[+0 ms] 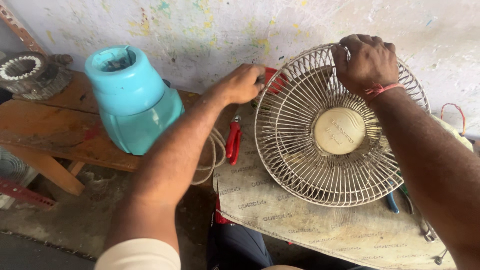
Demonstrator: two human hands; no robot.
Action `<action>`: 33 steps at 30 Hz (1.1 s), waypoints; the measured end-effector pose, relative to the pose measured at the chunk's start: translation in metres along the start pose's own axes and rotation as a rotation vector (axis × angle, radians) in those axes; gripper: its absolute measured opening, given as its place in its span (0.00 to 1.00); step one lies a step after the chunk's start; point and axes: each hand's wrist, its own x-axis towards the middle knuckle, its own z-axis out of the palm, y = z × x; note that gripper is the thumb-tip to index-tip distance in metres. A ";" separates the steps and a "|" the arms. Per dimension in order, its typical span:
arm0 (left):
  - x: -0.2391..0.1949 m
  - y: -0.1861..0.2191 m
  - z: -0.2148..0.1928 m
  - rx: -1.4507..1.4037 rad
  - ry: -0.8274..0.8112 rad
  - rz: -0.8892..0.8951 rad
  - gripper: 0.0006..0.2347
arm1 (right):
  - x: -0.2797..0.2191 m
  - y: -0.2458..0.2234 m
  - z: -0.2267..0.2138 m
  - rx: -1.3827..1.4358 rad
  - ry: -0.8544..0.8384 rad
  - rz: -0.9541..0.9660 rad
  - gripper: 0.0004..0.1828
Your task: The person disassembles and works on a table fan's wiring using wire cutters and their hands, then begins reassembling the front cage.
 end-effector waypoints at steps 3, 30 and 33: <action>0.013 0.017 -0.007 0.493 -0.115 0.157 0.08 | -0.001 0.000 -0.001 -0.003 -0.019 0.013 0.22; -0.019 -0.015 0.020 -0.229 0.333 0.241 0.03 | -0.001 -0.002 -0.001 0.001 -0.022 -0.001 0.20; -0.017 -0.012 0.015 -0.144 0.295 0.259 0.03 | 0.000 -0.003 -0.003 0.015 -0.039 0.025 0.21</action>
